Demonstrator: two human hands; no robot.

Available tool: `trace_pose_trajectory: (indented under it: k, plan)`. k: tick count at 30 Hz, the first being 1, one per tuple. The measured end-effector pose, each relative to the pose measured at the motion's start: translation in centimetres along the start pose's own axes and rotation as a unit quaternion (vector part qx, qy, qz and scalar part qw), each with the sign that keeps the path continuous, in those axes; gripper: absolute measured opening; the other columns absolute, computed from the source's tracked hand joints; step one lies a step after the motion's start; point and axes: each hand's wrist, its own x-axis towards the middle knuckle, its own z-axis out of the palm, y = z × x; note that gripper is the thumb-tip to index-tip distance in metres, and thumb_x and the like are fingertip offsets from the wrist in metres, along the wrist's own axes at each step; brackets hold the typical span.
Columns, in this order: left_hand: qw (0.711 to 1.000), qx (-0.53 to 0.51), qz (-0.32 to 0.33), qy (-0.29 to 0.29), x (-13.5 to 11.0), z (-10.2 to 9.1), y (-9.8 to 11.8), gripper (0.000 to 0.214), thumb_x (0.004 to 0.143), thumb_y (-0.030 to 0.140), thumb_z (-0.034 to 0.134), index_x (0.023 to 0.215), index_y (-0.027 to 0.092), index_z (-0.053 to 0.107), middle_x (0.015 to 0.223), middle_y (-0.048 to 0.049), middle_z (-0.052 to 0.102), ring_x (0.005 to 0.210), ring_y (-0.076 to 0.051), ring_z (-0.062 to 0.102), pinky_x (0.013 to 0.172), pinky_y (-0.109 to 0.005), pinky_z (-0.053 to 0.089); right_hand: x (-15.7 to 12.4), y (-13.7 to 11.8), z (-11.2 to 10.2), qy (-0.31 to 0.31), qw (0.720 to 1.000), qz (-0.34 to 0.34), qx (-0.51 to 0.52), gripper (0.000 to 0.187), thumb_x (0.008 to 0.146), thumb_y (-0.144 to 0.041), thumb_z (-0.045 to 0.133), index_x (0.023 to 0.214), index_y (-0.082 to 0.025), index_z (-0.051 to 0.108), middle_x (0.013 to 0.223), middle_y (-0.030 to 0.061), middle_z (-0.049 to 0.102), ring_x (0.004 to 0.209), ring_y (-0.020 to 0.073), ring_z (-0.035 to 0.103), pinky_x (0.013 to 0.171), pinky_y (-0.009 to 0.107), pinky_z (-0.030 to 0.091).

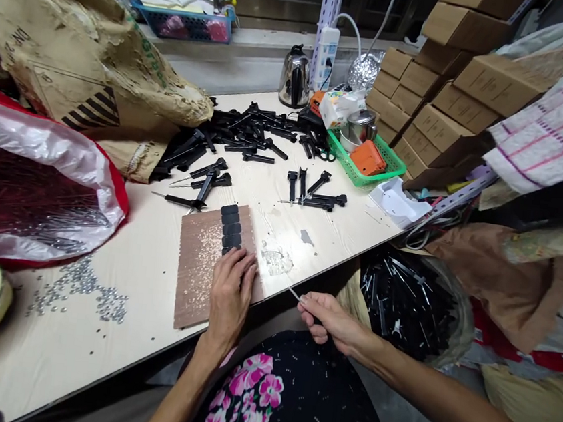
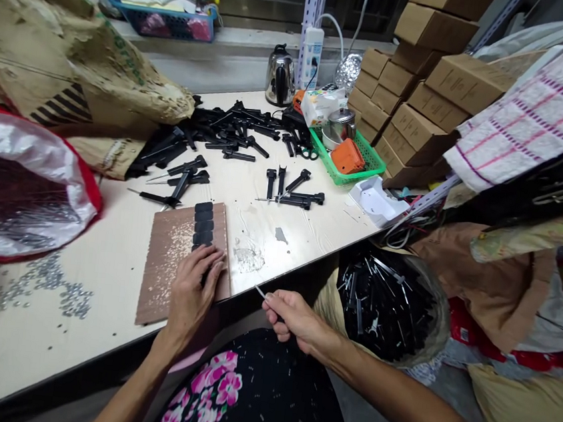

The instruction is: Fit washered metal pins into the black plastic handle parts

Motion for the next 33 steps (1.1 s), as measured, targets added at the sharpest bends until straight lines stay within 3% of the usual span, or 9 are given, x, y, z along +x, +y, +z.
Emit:
trace_pose_trajectory:
  k: [3, 8, 12, 16, 20, 24, 26, 28, 33]
  plan:
    - [0.999, 0.006, 0.034, 0.000, 0.8, 1.0, 1.5, 0.023, 0.088, 0.020, 0.052, 0.109, 0.015, 0.061, 0.112, -0.0114, 0.061, 0.111, -0.025, 0.049, 0.095, -0.044, 0.043, -0.3, -1.6, -1.4, 0.073, 0.989, -0.095, -0.091, 0.038, 0.079, -0.054, 0.059, 0.081, -0.016, 0.054, 0.058, -0.0054, 0.046, 0.040, 0.0030, 0.029, 0.037, 0.018, 0.016]
    - [0.990, 0.001, 0.098, -0.098, 3.5, 5.0, 4.8, 0.023, 0.088, 0.018, 0.050, 0.108, 0.018, 0.061, 0.099, -0.0087, 0.061, 0.094, -0.022, 0.049, 0.078, -0.036, 0.048, -1.4, -4.8, -5.5, 0.246, 0.910, -0.274, -0.190, 0.033, 0.083, -0.049, 0.056, 0.087, -0.017, 0.060, 0.062, -0.0031, 0.049, 0.047, 0.0060, 0.037, 0.042, 0.019, 0.025]
    - [0.974, 0.047, 0.137, -0.175, 4.9, 8.2, 5.3, 0.019, 0.089, 0.020, 0.049, 0.101, 0.020, 0.064, 0.090, -0.0079, 0.059, 0.087, -0.022, 0.047, 0.071, -0.033, 0.046, -1.8, -5.5, -7.5, 0.284, 0.876, -0.309, -0.237, 0.034, 0.084, -0.047, 0.054, 0.097, -0.017, 0.063, 0.074, 0.0019, 0.059, 0.051, 0.0084, 0.044, 0.045, 0.021, 0.031]
    - [0.959, 0.076, 0.169, -0.213, 5.3, 9.6, 5.0, 0.021, 0.090, 0.018, 0.044, 0.087, 0.019, 0.064, 0.085, -0.0078, 0.058, 0.085, -0.022, 0.047, 0.070, -0.034, 0.044, -1.6, -5.4, -8.4, 0.300, 0.852, -0.324, -0.281, 0.031, 0.085, -0.044, 0.053, 0.097, -0.017, 0.064, 0.081, 0.0044, 0.063, 0.055, 0.0108, 0.050, 0.052, 0.024, 0.039]
    - [0.971, -0.003, 0.116, -0.207, 5.8, 9.2, 5.1, 0.020, 0.090, 0.020, 0.044, 0.083, 0.018, 0.062, 0.084, -0.0080, 0.059, 0.085, -0.021, 0.050, 0.074, -0.035, 0.044, -1.5, -6.4, -8.1, 0.301, 0.811, -0.360, -0.350, 0.024, 0.087, -0.038, 0.051, 0.095, -0.020, 0.065, 0.086, 0.0054, 0.065, 0.073, 0.0167, 0.058, 0.067, 0.029, 0.045]
    - [0.952, -0.200, -0.123, -0.198, 6.3, 7.3, 4.7, 0.022, 0.089, 0.034, 0.046, 0.085, 0.017, 0.060, 0.075, -0.0035, 0.061, 0.069, -0.017, 0.057, 0.065, -0.030, 0.047, -0.7, -8.1, -6.3, 0.259, 0.771, -0.396, -0.426, 0.020, 0.089, -0.034, 0.050, 0.094, -0.023, 0.066, 0.090, 0.0061, 0.066, 0.086, 0.0205, 0.060, 0.077, 0.032, 0.046]
    - [0.936, -0.229, -0.192, -0.185, 6.4, 6.0, 4.2, 0.026, 0.088, 0.039, 0.048, 0.085, 0.016, 0.060, 0.072, -0.0028, 0.061, 0.064, -0.016, 0.057, 0.061, -0.029, 0.047, 0.2, -8.9, -5.4, 0.238, 0.762, -0.402, -0.449, 0.020, 0.089, -0.033, 0.050, 0.096, -0.024, 0.066, 0.091, 0.0059, 0.066, 0.087, 0.0206, 0.060, 0.078, 0.032, 0.046]
    - [0.948, -0.204, -0.181, -0.166, 6.3, 5.1, 3.7, 0.025, 0.087, 0.037, 0.049, 0.084, 0.016, 0.062, 0.078, -0.0045, 0.063, 0.070, -0.017, 0.059, 0.065, -0.030, 0.047, 1.3, -9.6, -5.0, 0.235, 0.752, -0.409, -0.461, 0.019, 0.089, -0.031, 0.050, 0.097, -0.024, 0.066, 0.093, 0.0055, 0.066, 0.089, 0.0203, 0.060, 0.079, 0.032, 0.046]
    - [0.976, -0.121, -0.032, -0.175, 5.3, 5.2, 3.5, 0.023, 0.089, 0.027, 0.048, 0.099, 0.019, 0.067, 0.089, -0.0067, 0.061, 0.086, -0.019, 0.057, 0.076, -0.032, 0.046, 2.7, -10.2, -5.7, 0.268, 0.733, -0.427, -0.456, 0.016, 0.089, -0.027, 0.051, 0.094, -0.022, 0.065, 0.094, 0.0042, 0.066, 0.089, 0.0189, 0.061, 0.080, 0.030, 0.044]
